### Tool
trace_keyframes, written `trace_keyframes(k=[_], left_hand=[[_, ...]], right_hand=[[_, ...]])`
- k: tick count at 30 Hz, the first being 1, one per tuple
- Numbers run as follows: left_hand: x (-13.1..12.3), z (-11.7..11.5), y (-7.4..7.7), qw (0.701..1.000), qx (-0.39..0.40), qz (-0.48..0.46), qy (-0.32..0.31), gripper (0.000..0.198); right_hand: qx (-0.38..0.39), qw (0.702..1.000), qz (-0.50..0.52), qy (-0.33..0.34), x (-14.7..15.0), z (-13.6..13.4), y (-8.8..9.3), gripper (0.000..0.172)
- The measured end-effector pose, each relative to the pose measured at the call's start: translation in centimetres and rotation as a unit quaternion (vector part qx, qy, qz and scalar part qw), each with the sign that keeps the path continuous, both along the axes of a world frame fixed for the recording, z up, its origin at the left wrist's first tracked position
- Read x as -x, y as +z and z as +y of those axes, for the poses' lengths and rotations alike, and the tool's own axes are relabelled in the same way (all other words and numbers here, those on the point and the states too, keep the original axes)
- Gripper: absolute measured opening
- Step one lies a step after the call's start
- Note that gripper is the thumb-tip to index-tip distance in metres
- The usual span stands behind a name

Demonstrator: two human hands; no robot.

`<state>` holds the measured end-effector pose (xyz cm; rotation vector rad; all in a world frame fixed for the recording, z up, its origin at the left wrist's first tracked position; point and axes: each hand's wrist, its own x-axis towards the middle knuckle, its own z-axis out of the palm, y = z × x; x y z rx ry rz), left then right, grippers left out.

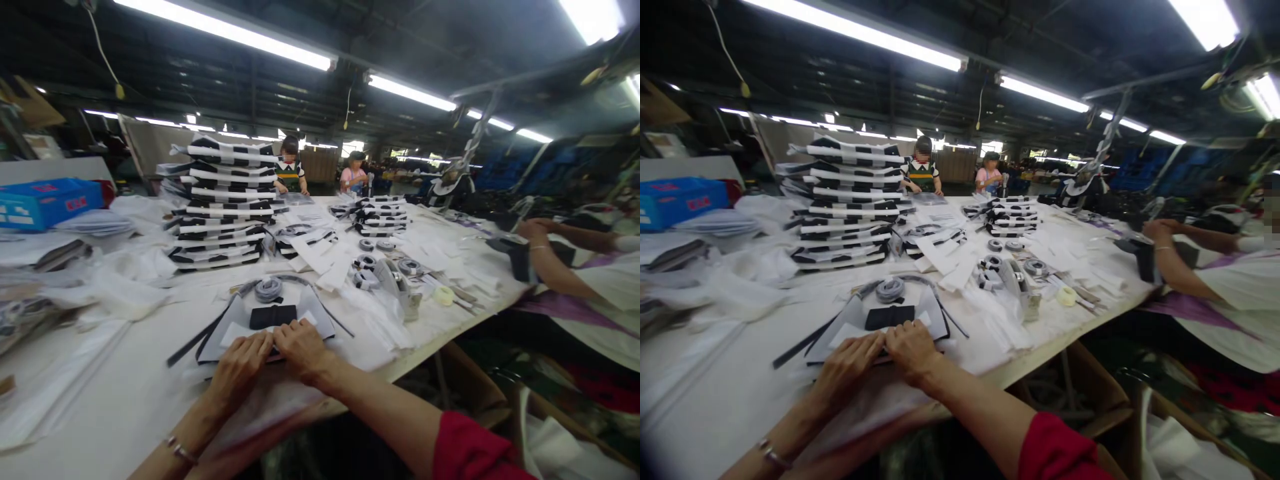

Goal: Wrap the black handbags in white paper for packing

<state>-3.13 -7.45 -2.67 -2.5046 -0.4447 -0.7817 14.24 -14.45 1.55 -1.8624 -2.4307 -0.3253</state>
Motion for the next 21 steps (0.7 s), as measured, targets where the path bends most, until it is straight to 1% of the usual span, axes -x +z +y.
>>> trace_keyframes(k=[5,7,10,11,12,14,15,16,17,18,19,21], left_hand=[[0.4,0.6,0.0,1.0,-0.006,-0.018,-0.007,0.041],[0.5,0.7,0.2,1.0,-0.001,-0.018,-0.013,0.041],[0.4,0.7,0.4,1.0,-0.006,-0.023,-0.02,0.039],[0.4,0.6,0.4,0.999,-0.005,-0.026,-0.022,0.04],[0.5,0.5,0.5,0.999,-0.001,-0.03,-0.025,0.039],[0.7,0.3,0.5,0.999,0.012,-0.038,-0.025,0.038],[0.9,0.2,0.6,0.999,0.016,-0.045,-0.023,0.038],[1.2,0.2,0.5,0.998,0.017,-0.052,-0.023,0.038],[1.4,0.2,0.5,0.998,0.016,-0.057,-0.023,0.038],[1.6,0.3,0.3,0.998,0.015,-0.06,-0.023,0.04],[1.8,0.4,0.2,0.998,0.013,-0.064,-0.024,0.041],[2.1,0.5,-0.3,0.997,0.009,-0.075,-0.025,0.042]], right_hand=[[0.037,0.999,0.01,0.002,0.2,1.1,0.4,0.03],[0.034,0.999,0.007,0.008,0.4,1.2,0.5,0.031],[0.016,1.0,0.015,0.004,0.5,0.7,0.5,0.027],[0.009,1.0,0.026,0.008,0.5,0.3,0.6,0.029],[0.0,0.999,0.043,0.024,0.4,-0.2,0.8,0.035],[-0.039,0.992,0.093,0.079,-0.5,-1.5,1.5,0.049],[-0.071,0.984,0.124,0.103,-1.3,-2.2,1.9,0.05],[-0.106,0.975,0.156,0.113,-2.5,-2.9,2.3,0.044],[-0.145,0.966,0.189,0.103,-4.0,-3.6,2.7,0.034],[-0.181,0.956,0.219,0.074,-5.8,-4.3,3.0,0.026],[-0.211,0.945,0.246,0.032,-7.9,-4.9,3.2,0.025],[-0.258,0.921,0.285,-0.072,-12.7,-5.9,3.1,0.025]])
